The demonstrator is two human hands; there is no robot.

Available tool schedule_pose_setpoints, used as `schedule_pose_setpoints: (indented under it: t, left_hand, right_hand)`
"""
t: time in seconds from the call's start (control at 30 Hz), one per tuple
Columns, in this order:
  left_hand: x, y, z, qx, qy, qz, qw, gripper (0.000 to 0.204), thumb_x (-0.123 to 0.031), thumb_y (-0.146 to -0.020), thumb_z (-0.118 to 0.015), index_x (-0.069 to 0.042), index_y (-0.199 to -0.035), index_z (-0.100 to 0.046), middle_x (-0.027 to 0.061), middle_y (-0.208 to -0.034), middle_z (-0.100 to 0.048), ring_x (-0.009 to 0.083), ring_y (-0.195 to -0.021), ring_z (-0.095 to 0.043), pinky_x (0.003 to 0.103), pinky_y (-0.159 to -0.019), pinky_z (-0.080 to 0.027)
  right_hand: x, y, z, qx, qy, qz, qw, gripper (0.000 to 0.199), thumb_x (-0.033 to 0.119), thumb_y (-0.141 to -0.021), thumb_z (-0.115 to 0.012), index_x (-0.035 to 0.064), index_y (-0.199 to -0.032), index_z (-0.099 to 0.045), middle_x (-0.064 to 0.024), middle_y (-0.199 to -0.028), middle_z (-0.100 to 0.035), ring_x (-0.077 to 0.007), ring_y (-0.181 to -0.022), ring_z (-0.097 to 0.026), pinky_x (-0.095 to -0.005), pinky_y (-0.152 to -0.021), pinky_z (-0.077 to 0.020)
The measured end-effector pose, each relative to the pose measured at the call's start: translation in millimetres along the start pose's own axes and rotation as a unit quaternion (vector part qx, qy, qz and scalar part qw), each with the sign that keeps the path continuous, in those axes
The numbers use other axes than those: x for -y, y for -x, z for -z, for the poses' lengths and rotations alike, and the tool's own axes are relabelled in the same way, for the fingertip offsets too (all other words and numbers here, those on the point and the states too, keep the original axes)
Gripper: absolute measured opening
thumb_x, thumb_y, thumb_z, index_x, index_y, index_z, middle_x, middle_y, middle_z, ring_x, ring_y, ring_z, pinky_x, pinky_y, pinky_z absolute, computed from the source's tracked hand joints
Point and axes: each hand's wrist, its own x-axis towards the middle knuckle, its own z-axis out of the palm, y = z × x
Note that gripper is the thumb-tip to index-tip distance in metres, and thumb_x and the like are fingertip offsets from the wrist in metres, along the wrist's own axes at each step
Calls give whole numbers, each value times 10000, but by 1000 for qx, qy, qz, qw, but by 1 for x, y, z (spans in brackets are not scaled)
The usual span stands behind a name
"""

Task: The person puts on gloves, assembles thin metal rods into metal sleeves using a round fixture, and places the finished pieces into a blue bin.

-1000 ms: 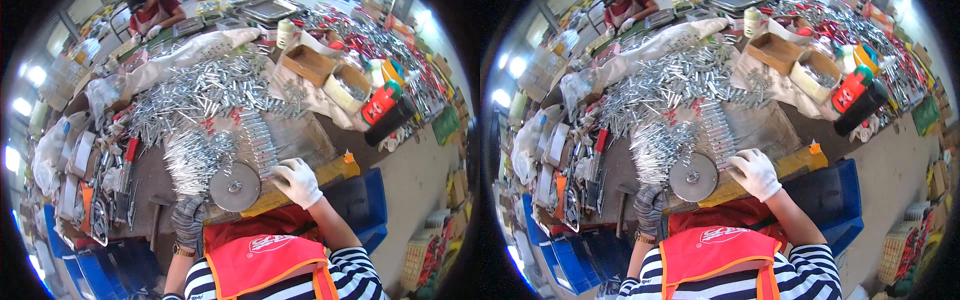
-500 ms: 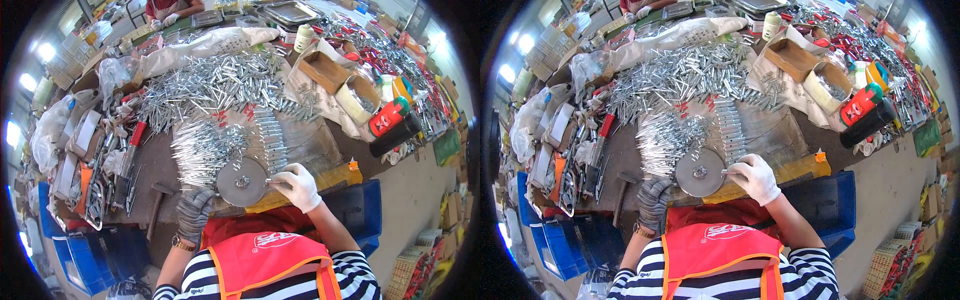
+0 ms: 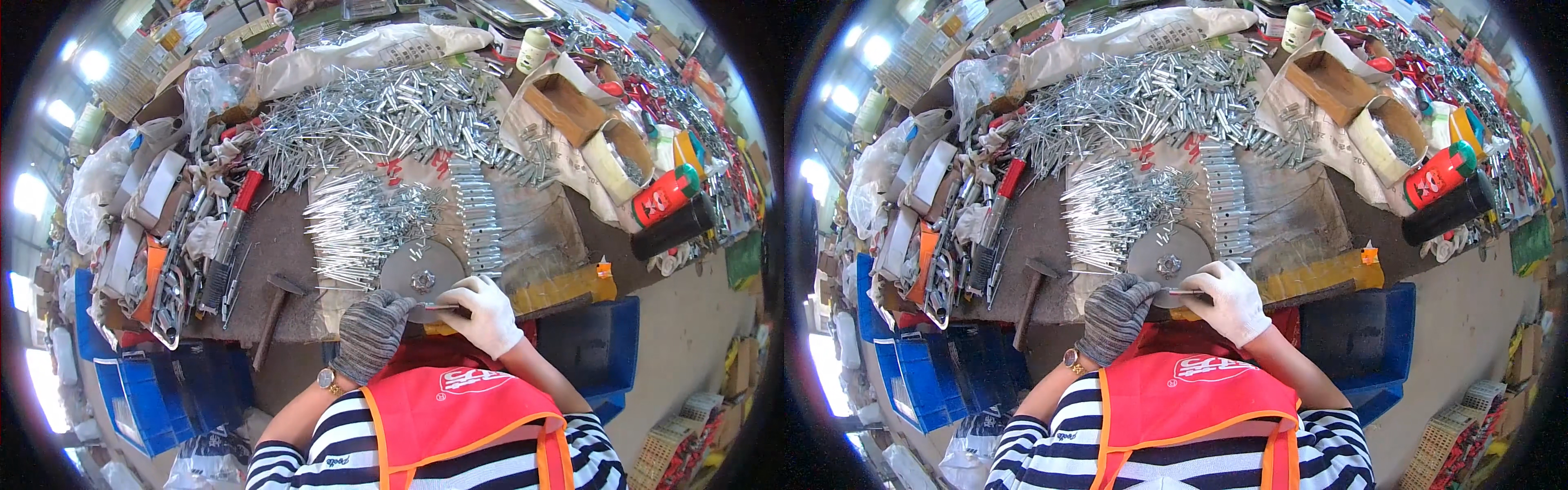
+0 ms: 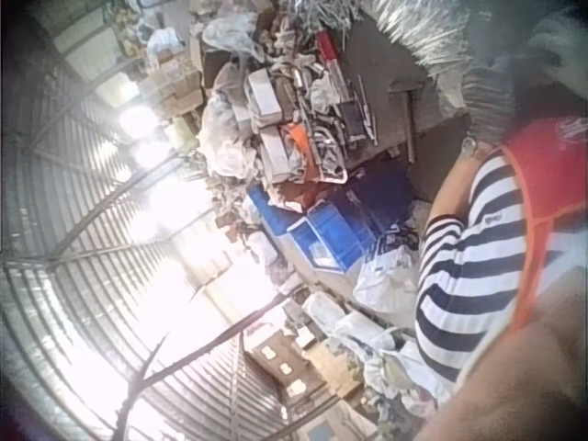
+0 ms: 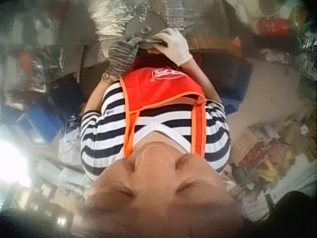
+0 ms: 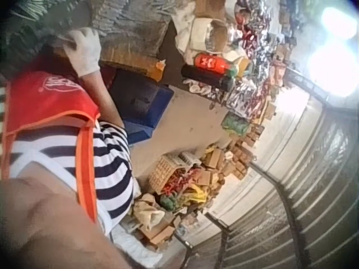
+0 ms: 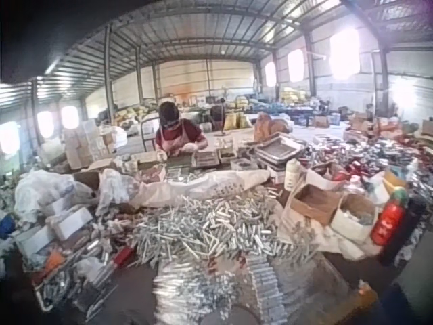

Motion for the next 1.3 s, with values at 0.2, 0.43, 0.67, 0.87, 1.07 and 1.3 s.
schedule_pose_setpoints:
  t: [0.2,0.43,0.67,0.87,1.07,1.3]
  left_hand:
    - [-2,-2,2,16,-4,8,1000,179,-161,-890,-713,-101,-1052,-761,83,-966,-701,290,-836,-692,392,-731,-559]
    - [-3,-5,5,63,-11,6,998,167,-167,-906,-684,-106,-1043,-759,98,-1007,-696,298,-853,-692,402,-742,-562]
    - [-4,-8,4,70,-16,0,997,162,-170,-897,-686,-110,-1028,-761,102,-989,-696,299,-860,-691,410,-745,-563]
    - [-5,-10,1,62,-30,-16,998,169,-187,-894,-707,-118,-1038,-762,84,-1002,-688,295,-850,-688,413,-741,-562]
    - [-7,-36,10,-7,27,13,1000,192,-202,-902,-735,-129,-1079,-739,95,-1012,-677,296,-849,-688,420,-741,-559]
    - [18,-82,-5,89,-65,38,993,170,-237,-925,-673,-158,-1072,-706,115,-1052,-643,332,-893,-685,447,-765,-552]
  right_hand:
    - [0,3,-4,-21,-1,7,1000,205,186,-760,-828,171,-950,-754,-45,-929,-669,-297,-892,-640,-407,-781,-539]
    - [-1,3,-5,-18,-8,-4,1000,213,183,-750,-837,175,-948,-758,-48,-931,-679,-291,-893,-642,-407,-771,-537]
    - [2,0,-4,-17,-8,-10,1000,176,191,-748,-843,175,-907,-770,-46,-899,-670,-286,-876,-642,-403,-758,-531]
    - [0,-1,-5,-17,-14,-6,1000,159,201,-748,-848,176,-886,-771,-43,-886,-661,-283,-863,-637,-402,-737,-527]
    - [-1,-2,-4,-19,-18,1,1000,191,148,-713,-868,145,-876,-768,-60,-894,-664,-283,-847,-640,-397,-735,-524]
    - [-1,-1,-3,-14,-22,-9,1000,147,179,-736,-840,172,-866,-772,-27,-897,-676,-278,-857,-649,-400,-745,-541]
